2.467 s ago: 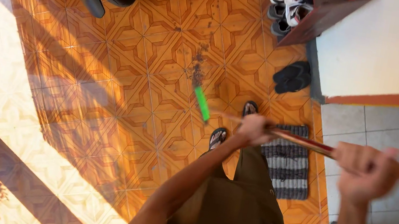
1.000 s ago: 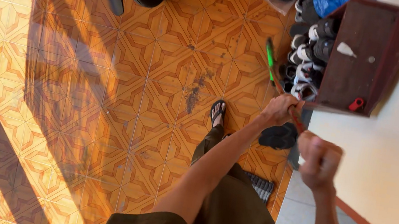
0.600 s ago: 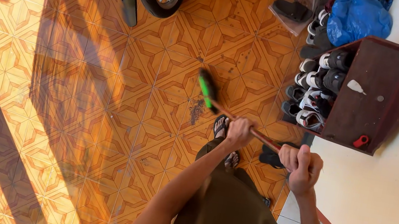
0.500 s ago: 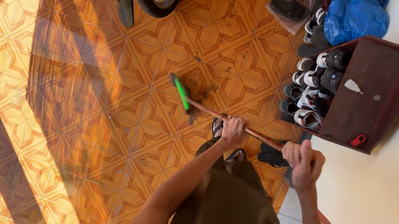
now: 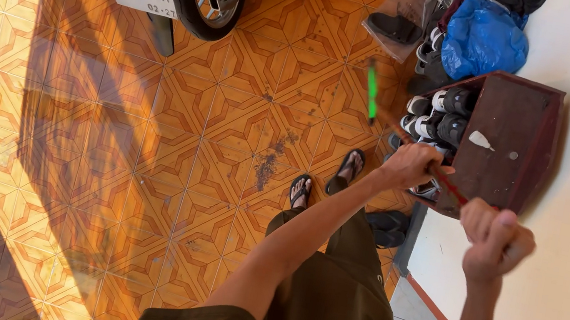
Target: Sweeping the floor inside a room and moving into an entryway area.
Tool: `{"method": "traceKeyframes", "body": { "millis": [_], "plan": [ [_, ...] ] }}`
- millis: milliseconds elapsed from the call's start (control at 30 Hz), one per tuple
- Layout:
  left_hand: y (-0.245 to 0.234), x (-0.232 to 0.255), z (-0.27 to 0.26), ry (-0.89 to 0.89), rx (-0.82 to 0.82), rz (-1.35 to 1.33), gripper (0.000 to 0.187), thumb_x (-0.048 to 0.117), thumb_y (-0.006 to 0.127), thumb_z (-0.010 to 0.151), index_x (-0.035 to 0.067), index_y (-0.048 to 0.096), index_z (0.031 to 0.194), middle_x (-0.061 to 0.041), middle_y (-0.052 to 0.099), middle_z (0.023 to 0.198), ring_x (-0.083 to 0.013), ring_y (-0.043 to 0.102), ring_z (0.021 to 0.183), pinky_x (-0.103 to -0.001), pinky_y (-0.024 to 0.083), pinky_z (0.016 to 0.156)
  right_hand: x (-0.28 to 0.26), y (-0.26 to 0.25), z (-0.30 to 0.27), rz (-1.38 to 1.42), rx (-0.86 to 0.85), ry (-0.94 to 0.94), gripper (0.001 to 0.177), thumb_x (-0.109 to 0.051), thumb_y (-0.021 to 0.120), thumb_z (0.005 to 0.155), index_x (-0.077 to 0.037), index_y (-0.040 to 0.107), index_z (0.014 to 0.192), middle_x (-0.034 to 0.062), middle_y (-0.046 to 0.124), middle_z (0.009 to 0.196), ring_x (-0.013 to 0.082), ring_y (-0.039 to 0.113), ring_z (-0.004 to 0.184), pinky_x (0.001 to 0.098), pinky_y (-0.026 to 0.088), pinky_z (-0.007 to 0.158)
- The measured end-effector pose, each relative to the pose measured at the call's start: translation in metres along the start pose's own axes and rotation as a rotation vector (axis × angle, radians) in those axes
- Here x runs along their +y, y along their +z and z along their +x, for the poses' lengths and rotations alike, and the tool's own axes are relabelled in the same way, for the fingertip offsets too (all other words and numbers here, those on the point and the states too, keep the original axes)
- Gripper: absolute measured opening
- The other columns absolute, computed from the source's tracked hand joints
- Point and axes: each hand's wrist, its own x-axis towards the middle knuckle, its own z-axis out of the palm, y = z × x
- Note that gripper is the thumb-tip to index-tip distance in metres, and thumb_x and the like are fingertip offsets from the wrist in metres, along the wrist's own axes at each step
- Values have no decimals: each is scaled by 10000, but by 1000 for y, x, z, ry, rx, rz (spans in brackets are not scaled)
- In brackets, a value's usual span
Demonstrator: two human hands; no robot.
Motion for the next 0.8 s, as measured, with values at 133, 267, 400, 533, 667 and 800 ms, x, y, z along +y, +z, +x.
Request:
{"method": "traceKeyframes", "body": {
  "millis": [133, 267, 400, 533, 667, 800],
  "plan": [
    [41, -42, 32, 52, 130, -55, 284, 380, 685, 882, 103, 629, 907, -62, 661, 886, -340, 669, 908, -494, 521, 723, 38, 13, 23, -48, -138, 44, 545, -161, 374, 1169, -56, 258, 647, -1, 325, 578, 114, 306, 526, 306, 273, 493],
    [44, -82, 48, -10, 223, 28, 293, 408, 690, 892, 129, 666, 977, -71, 676, 935, -371, 654, 957, -528, 515, 750, 62, 18, 52, -58, -225, 131, 542, -176, 361, 1165, -33, 281, 649, 9, 343, 583, 118, 312, 534, 314, 277, 518],
    [26, -81, 40, -173, 146, 109, 231, 418, 685, 953, 188, 701, 946, -66, 690, 934, -358, 668, 971, -527, 530, 774, 76, -2, 76, 163, -208, 268, 569, -254, 335, 1184, -67, 239, 654, 9, 288, 574, 121, 279, 543, 311, 254, 551],
    [4, -90, 15, -172, 263, 146, 268, 408, 679, 971, 141, 691, 989, -99, 678, 921, -355, 663, 936, -531, 509, 753, 100, -5, 99, 288, -213, 264, 591, -294, 323, 1188, -86, 242, 641, 5, 284, 549, 123, 279, 521, 323, 268, 557],
    [-24, -107, -14, -337, 186, 234, 267, 404, 623, 948, 166, 739, 920, -98, 657, 786, -317, 655, 764, -499, 478, 665, 147, -7, 108, 432, -272, 322, 609, -311, 325, 1179, -88, 273, 614, 0, 300, 526, 119, 289, 494, 323, 300, 540],
    [-13, -156, -15, -290, 209, 518, 369, 509, 658, 855, 146, 725, 868, -102, 650, 734, -315, 649, 694, -465, 489, 608, 184, -22, 121, 446, -337, 451, 582, -311, 353, 1174, -83, 275, 644, 16, 310, 568, 144, 289, 546, 344, 301, 571]
  ]
}}
